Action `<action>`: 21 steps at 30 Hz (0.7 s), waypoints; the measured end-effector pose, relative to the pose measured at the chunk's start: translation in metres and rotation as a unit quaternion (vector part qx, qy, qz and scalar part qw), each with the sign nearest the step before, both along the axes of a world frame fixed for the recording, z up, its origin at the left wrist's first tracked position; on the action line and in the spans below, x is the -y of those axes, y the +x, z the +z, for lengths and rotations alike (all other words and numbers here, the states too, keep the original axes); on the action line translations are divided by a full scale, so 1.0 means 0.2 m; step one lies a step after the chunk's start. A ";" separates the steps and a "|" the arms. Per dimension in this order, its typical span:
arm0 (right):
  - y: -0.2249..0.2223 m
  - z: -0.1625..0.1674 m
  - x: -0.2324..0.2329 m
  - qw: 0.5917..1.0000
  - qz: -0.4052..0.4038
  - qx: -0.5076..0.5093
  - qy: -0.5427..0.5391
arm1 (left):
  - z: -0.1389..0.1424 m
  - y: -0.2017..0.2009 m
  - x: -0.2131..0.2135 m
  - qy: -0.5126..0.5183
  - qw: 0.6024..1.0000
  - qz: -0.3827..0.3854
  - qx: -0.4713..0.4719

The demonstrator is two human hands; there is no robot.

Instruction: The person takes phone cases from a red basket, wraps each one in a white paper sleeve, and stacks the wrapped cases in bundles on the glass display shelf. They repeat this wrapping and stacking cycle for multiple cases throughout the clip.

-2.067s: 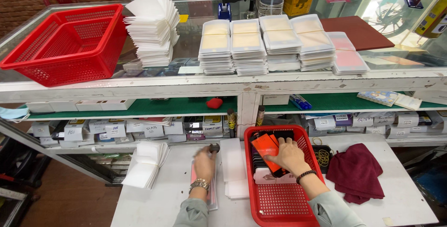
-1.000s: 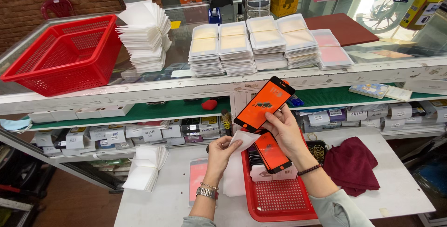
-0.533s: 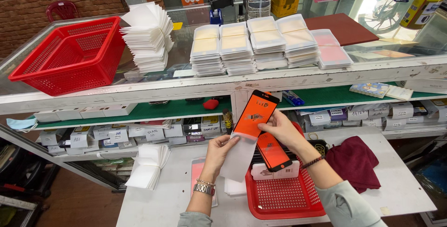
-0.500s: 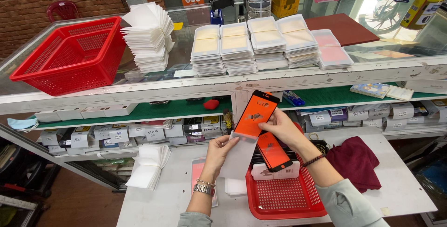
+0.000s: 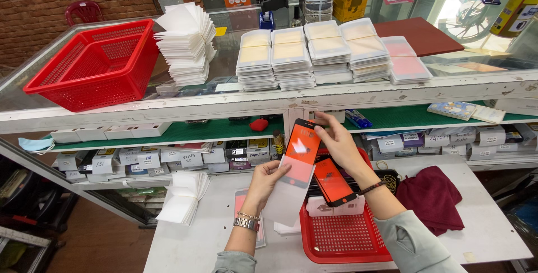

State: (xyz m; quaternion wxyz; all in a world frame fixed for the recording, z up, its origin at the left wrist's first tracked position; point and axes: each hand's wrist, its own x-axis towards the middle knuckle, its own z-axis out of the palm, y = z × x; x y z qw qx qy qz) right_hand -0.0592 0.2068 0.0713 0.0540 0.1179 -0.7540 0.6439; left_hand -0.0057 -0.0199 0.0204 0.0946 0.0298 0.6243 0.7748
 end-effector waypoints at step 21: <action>0.05 -0.57 -0.14 0.819 -0.075 0.155 0.547 | -0.35 0.01 0.13 -0.516 0.830 0.208 -0.018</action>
